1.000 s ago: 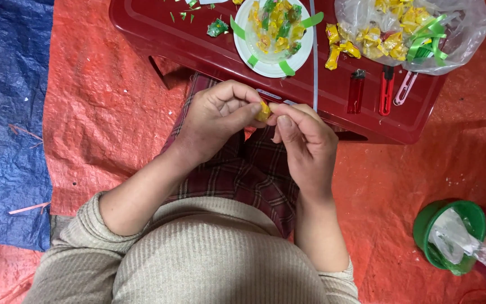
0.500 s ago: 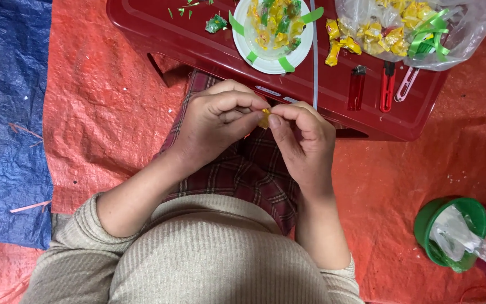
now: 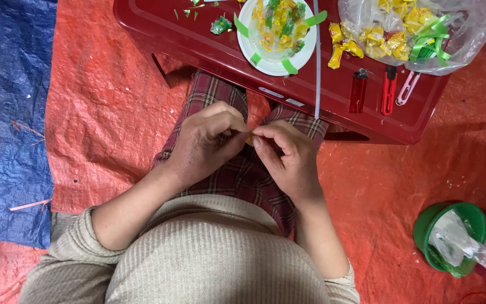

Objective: Manually assembling small components onto a base using plastic strips and a lighter for heat-bonding.

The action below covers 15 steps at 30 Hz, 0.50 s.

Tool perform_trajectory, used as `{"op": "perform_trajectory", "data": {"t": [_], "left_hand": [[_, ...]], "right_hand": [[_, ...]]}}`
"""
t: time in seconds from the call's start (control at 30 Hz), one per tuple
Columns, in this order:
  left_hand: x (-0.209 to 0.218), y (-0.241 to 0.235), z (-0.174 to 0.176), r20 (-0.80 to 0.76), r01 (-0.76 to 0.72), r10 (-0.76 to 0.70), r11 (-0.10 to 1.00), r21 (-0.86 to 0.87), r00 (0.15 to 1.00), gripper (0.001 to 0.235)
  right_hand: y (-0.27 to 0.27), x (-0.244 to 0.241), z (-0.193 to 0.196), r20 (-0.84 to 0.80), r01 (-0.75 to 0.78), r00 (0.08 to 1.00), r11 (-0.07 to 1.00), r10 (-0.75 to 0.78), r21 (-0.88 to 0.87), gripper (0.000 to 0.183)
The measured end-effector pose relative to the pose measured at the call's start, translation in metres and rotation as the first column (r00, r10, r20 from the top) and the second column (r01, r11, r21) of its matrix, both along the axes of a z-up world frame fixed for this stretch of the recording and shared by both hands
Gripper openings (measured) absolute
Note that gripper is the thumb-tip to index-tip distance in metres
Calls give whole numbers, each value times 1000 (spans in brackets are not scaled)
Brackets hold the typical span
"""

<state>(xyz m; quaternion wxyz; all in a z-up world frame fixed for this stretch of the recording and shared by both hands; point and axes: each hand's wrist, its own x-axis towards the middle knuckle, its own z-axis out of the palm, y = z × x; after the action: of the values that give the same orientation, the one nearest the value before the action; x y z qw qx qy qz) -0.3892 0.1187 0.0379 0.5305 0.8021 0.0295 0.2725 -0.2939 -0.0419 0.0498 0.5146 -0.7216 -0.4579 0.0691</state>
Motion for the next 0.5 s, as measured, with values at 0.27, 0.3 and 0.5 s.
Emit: {"op": "perform_trajectory", "data": {"t": [0.27, 0.3, 0.5], "left_hand": [[-3, -11, 10, 117, -103, 73, 958, 269, 990, 10], [-3, -11, 15, 129, -86, 56, 968, 236, 990, 7], [-6, -9, 4, 14, 26, -23, 974, -226, 1000, 22]], "right_hand": [[-1, 2, -13, 82, 47, 996, 999, -46, -5, 5], [-1, 3, -11, 34, 52, 998, 999, -52, 10, 4], [-9, 10, -20, -181, -20, 983, 996, 36, 89, 7]]}}
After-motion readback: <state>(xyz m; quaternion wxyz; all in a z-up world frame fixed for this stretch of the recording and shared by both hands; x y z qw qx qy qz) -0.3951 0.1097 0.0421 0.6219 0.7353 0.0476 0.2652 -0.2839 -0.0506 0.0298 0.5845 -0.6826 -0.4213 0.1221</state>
